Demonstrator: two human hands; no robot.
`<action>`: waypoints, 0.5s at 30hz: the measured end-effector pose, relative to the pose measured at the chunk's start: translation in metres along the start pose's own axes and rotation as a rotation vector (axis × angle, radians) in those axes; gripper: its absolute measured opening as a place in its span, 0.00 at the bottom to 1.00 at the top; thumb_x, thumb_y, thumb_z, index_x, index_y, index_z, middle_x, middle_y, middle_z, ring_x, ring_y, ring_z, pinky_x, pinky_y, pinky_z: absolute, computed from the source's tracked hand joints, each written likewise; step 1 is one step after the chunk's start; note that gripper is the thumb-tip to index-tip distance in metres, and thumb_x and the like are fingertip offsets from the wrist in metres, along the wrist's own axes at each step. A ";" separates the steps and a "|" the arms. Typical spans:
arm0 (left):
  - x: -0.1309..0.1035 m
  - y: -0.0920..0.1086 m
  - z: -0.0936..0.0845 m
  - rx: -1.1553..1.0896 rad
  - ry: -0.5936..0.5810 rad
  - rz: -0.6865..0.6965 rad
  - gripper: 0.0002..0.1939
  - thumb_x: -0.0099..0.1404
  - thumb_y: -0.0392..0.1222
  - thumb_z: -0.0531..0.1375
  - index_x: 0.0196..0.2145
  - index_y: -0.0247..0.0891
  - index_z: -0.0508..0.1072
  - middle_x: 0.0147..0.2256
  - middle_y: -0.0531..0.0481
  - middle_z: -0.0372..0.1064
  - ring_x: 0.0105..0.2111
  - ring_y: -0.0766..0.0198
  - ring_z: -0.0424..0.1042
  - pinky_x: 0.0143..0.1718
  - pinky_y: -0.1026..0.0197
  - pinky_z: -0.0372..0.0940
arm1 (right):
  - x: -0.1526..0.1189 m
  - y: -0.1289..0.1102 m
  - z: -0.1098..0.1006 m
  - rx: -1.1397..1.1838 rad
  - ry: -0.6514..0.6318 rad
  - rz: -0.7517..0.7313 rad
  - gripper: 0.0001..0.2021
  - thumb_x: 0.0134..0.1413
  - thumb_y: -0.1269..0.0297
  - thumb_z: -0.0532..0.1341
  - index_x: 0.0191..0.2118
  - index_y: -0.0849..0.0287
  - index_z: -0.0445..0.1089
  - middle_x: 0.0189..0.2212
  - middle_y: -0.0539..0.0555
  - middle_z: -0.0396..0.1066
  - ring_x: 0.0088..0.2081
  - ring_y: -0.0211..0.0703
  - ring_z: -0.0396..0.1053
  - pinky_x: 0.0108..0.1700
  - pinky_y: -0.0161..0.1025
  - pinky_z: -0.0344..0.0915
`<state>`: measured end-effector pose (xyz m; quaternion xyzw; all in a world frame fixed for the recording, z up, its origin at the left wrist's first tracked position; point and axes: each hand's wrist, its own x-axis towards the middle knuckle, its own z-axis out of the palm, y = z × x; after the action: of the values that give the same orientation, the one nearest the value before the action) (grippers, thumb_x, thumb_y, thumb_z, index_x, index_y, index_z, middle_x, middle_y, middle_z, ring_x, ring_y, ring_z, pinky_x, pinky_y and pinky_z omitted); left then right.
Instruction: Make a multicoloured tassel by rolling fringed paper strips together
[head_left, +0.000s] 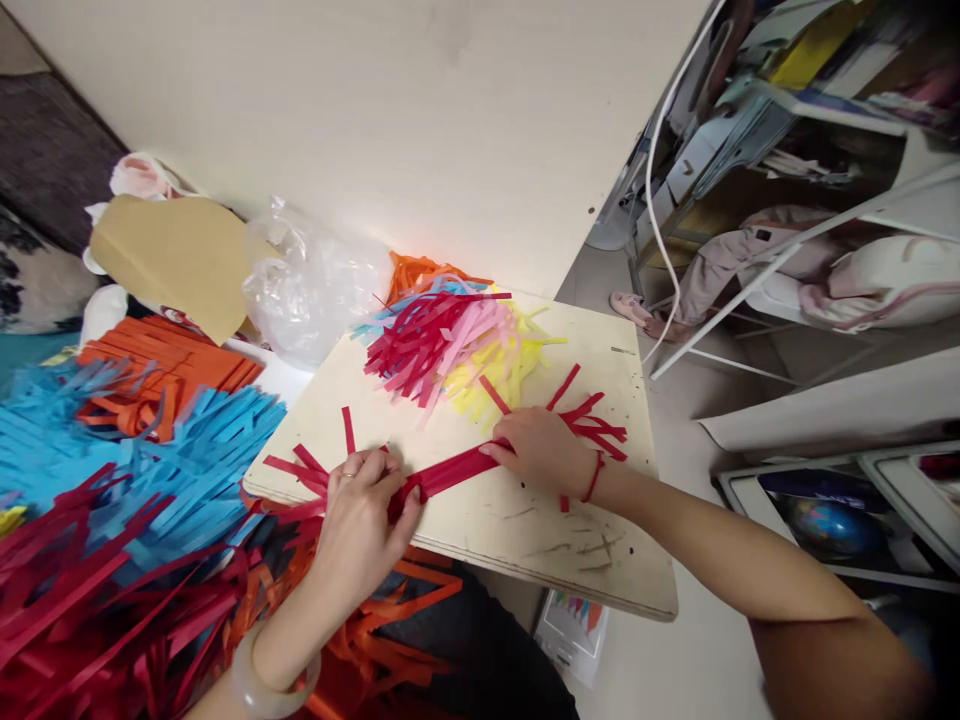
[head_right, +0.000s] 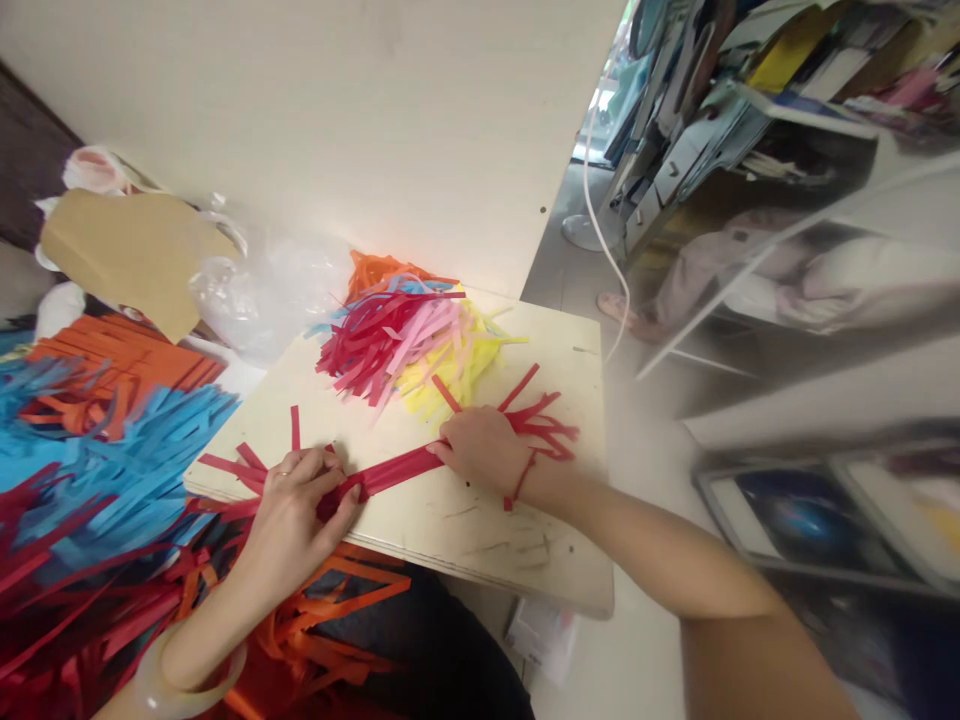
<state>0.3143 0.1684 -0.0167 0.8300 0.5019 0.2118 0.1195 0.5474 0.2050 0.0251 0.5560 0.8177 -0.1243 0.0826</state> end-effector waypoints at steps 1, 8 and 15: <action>0.000 0.000 0.000 0.013 0.003 0.007 0.10 0.65 0.41 0.53 0.30 0.37 0.72 0.36 0.44 0.65 0.42 0.52 0.62 0.42 0.50 0.59 | 0.001 0.000 0.000 -0.005 -0.006 0.000 0.24 0.65 0.50 0.50 0.32 0.63 0.75 0.33 0.58 0.75 0.37 0.46 0.71 0.38 0.39 0.59; 0.002 0.002 0.001 0.204 0.039 0.087 0.10 0.65 0.40 0.53 0.39 0.35 0.73 0.39 0.41 0.69 0.44 0.50 0.65 0.43 0.48 0.61 | 0.004 0.000 0.000 -0.021 -0.006 0.018 0.25 0.64 0.48 0.50 0.32 0.62 0.75 0.32 0.59 0.75 0.36 0.46 0.71 0.36 0.37 0.59; 0.001 -0.001 0.006 0.198 0.011 0.442 0.19 0.66 0.30 0.50 0.51 0.42 0.72 0.52 0.46 0.71 0.62 0.47 0.55 0.62 0.32 0.40 | -0.002 0.000 0.006 -0.077 0.193 -0.045 0.19 0.64 0.53 0.53 0.34 0.64 0.73 0.34 0.60 0.74 0.39 0.49 0.69 0.43 0.44 0.60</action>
<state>0.3165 0.1694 -0.0221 0.9262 0.3271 0.1872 -0.0145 0.5482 0.2018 0.0201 0.5431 0.8384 -0.0404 0.0221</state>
